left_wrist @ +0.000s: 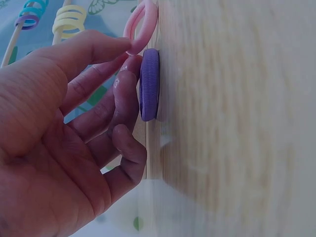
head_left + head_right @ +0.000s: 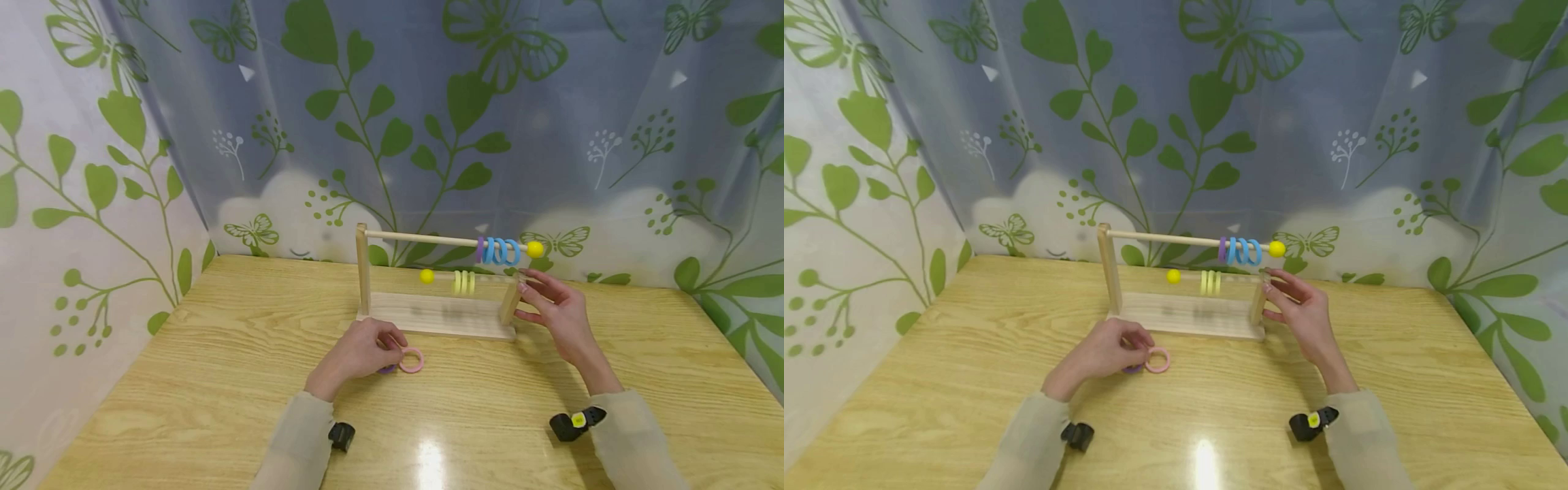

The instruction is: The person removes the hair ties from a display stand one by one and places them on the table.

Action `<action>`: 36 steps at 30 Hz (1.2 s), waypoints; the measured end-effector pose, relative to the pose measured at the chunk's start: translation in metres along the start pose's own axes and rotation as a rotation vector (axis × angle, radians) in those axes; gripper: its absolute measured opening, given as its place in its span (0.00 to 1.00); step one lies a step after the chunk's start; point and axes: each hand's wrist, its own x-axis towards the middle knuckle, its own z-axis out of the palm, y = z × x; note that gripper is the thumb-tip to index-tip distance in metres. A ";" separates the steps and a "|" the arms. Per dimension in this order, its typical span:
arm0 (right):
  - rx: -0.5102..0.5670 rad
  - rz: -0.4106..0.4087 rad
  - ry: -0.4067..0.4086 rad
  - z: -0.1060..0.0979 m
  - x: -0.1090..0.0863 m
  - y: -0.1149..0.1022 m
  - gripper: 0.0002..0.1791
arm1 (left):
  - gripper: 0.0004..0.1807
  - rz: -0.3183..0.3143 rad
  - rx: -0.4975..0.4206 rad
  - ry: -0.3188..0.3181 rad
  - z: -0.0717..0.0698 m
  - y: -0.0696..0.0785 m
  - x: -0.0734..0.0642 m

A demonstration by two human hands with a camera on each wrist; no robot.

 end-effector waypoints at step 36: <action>0.010 0.011 0.004 0.000 0.001 0.000 0.25 | 0.10 0.116 -0.013 0.169 0.008 0.014 0.009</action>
